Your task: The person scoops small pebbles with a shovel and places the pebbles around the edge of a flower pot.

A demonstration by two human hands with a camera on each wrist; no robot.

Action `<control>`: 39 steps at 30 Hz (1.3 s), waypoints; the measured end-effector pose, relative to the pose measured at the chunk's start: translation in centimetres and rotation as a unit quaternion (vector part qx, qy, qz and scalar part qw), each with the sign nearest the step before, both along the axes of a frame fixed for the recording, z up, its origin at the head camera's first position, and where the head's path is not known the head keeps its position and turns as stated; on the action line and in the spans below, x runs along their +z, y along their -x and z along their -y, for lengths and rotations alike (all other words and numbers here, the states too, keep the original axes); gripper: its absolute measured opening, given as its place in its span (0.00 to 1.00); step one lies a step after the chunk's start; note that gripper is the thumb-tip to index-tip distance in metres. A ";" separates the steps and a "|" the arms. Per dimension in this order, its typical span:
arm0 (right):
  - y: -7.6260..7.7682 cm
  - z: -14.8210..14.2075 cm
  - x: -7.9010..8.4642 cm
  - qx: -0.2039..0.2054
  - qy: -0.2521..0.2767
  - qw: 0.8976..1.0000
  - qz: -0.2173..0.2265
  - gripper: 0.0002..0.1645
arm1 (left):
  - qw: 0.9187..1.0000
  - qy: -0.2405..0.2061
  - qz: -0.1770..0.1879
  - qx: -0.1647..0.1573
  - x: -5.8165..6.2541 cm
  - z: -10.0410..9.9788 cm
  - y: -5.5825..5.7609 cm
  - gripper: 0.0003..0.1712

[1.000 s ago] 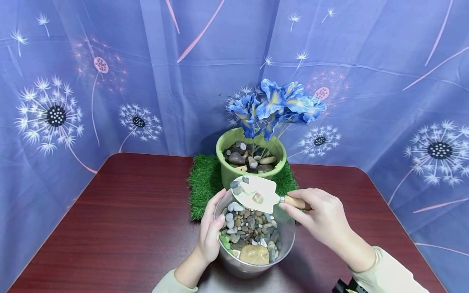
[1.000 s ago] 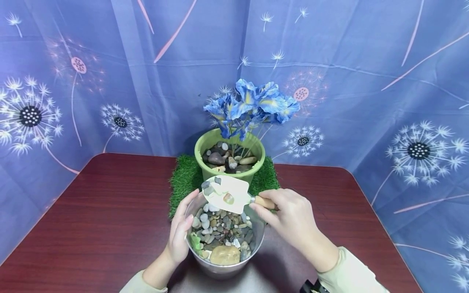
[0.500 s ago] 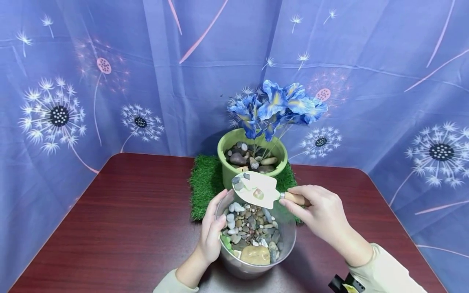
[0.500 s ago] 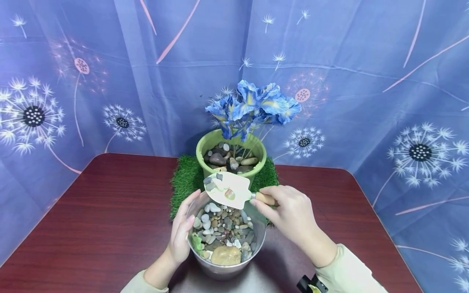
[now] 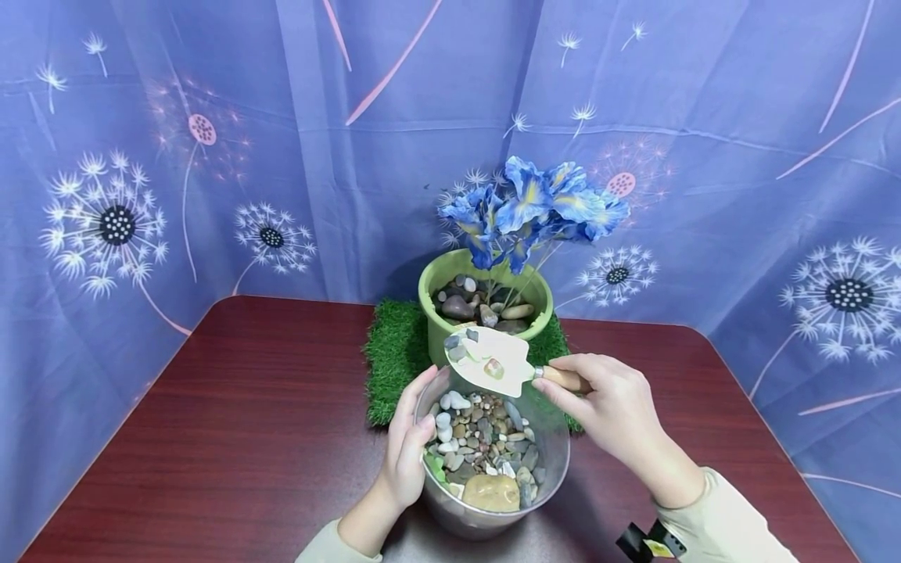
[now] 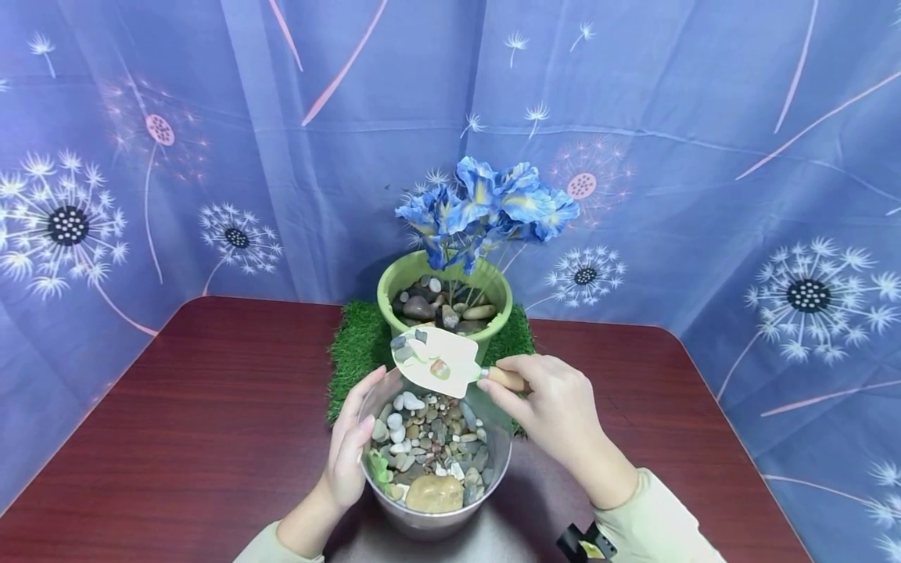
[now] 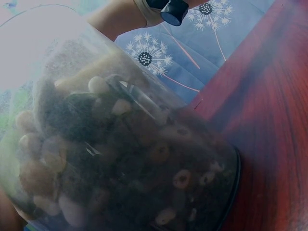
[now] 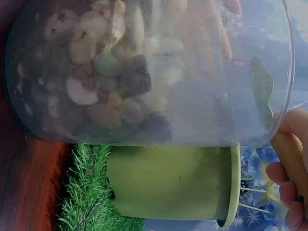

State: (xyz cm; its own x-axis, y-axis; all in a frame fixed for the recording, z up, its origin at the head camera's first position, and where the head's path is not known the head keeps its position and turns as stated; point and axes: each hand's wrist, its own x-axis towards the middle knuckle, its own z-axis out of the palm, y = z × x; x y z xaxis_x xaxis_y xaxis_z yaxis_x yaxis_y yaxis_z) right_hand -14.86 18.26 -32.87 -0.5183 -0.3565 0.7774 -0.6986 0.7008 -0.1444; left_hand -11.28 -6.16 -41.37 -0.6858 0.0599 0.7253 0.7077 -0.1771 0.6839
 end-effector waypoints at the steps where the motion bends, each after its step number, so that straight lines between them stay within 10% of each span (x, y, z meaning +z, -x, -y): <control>1: 0.0 0.0 0.0 -0.001 0.000 1.000 0.002 0.16 | 1.000 0.000 0.000 0.000 0.0 0.0 0.0 0.29; 39: 2.1 -0.4 0.8 -0.049 -0.048 0.998 0.006 0.14 | 1.000 0.003 -0.008 0.004 0.1 0.0 0.0 0.29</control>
State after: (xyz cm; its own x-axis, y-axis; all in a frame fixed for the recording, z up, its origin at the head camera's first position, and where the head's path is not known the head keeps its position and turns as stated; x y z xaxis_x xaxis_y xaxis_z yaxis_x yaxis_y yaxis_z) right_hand -16.97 18.61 -32.09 -0.5633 -0.3757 0.7358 -0.6246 0.7767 -0.0816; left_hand -11.27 -6.20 -41.25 -0.6748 0.0585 0.7356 0.7199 -0.1671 0.6737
